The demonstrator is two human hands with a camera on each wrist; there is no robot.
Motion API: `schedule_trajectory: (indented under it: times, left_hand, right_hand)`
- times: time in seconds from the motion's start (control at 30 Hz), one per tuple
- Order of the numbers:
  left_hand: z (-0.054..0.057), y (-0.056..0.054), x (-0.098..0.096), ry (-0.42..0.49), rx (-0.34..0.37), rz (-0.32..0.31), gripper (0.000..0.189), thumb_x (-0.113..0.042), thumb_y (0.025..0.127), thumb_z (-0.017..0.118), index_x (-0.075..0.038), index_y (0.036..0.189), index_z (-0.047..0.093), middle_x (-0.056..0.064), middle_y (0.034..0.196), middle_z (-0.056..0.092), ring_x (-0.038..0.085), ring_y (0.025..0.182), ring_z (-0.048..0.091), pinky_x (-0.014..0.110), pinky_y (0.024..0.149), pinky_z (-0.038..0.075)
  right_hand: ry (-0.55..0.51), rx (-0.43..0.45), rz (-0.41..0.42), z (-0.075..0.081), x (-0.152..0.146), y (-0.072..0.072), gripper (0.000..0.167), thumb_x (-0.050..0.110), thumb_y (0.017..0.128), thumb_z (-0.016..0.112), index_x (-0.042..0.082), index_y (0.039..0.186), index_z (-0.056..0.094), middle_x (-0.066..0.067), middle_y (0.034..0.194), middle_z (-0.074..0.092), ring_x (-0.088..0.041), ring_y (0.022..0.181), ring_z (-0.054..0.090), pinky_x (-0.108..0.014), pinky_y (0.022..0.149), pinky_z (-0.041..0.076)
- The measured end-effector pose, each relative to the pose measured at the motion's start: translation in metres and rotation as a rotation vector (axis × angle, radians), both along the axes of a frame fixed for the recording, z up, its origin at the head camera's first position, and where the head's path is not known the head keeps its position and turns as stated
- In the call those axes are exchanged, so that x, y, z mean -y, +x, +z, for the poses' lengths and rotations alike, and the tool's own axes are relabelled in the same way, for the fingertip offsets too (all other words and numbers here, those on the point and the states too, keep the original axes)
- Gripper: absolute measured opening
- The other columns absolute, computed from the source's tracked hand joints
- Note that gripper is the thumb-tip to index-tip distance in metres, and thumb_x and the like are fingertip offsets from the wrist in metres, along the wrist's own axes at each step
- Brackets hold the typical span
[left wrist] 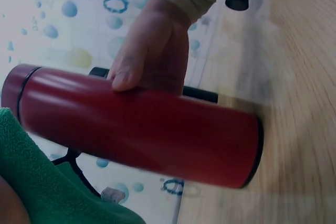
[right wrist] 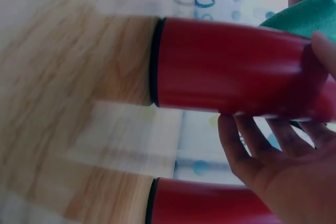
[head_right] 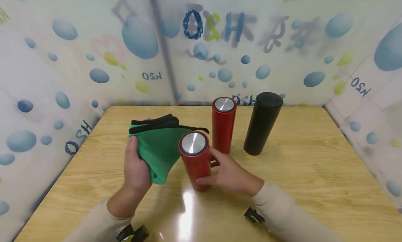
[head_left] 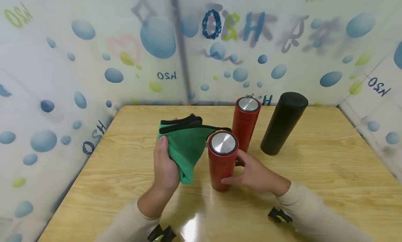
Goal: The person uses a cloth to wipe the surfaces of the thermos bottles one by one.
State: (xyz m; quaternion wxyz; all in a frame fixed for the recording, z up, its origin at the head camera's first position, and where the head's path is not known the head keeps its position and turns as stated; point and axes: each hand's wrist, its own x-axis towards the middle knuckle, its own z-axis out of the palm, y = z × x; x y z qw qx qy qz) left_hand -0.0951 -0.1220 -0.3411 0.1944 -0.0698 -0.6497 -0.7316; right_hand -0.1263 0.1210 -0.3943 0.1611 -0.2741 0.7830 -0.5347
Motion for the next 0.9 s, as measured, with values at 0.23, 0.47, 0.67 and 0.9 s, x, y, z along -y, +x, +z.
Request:
schedule_trajectory:
  times: [0.23,0.47,0.67,0.9]
  left_hand:
    - [-0.007,-0.010,-0.038,0.033,-0.097,-0.117,0.050,-0.030,0.108,0.019,-0.005,0.146,0.040,0.015,0.137,0.060,0.022,0.121,0.059,0.028,0.101,0.050]
    - [-0.016,-0.010,-0.056,-0.001,-0.136,-0.168,0.050,-0.027,0.106,0.018,-0.006,0.148,0.037,0.014,0.139,0.059,0.027,0.130,0.055,0.032,0.109,0.046]
    - [-0.021,-0.005,-0.057,-0.038,-0.111,-0.199,0.052,-0.030,0.105,0.021,-0.012,0.151,0.038,0.013,0.136,0.060,0.025,0.127,0.056,0.031,0.106,0.047]
    - [-0.029,-0.005,-0.062,-0.033,-0.094,-0.249,0.052,-0.027,0.105,0.021,-0.014,0.153,0.035,0.012,0.136,0.058,0.024,0.125,0.055,0.031,0.105,0.047]
  right_hand:
    - [-0.003,-0.022,0.002,-0.004,-0.006,0.000,0.072,0.027,0.080,0.083,0.029,0.141,0.045,0.007,0.140,0.055,-0.021,0.128,0.052,-0.049,0.103,0.047]
    - [-0.018,-0.023,0.030,-0.011,-0.003,0.000,0.073,0.028,0.083,0.081,0.034,0.144,0.041,0.011,0.141,0.053,-0.017,0.128,0.051,-0.045,0.103,0.047]
    - [-0.013,-0.043,0.023,-0.011,-0.001,0.000,0.074,0.027,0.083,0.082,0.033,0.144,0.041,0.011,0.143,0.052,-0.015,0.129,0.051,-0.042,0.104,0.048]
    - [-0.009,-0.077,0.001,-0.012,-0.004,0.000,0.074,0.026,0.082,0.082,0.029,0.144,0.042,0.007,0.142,0.054,-0.017,0.128,0.054,-0.043,0.104,0.048]
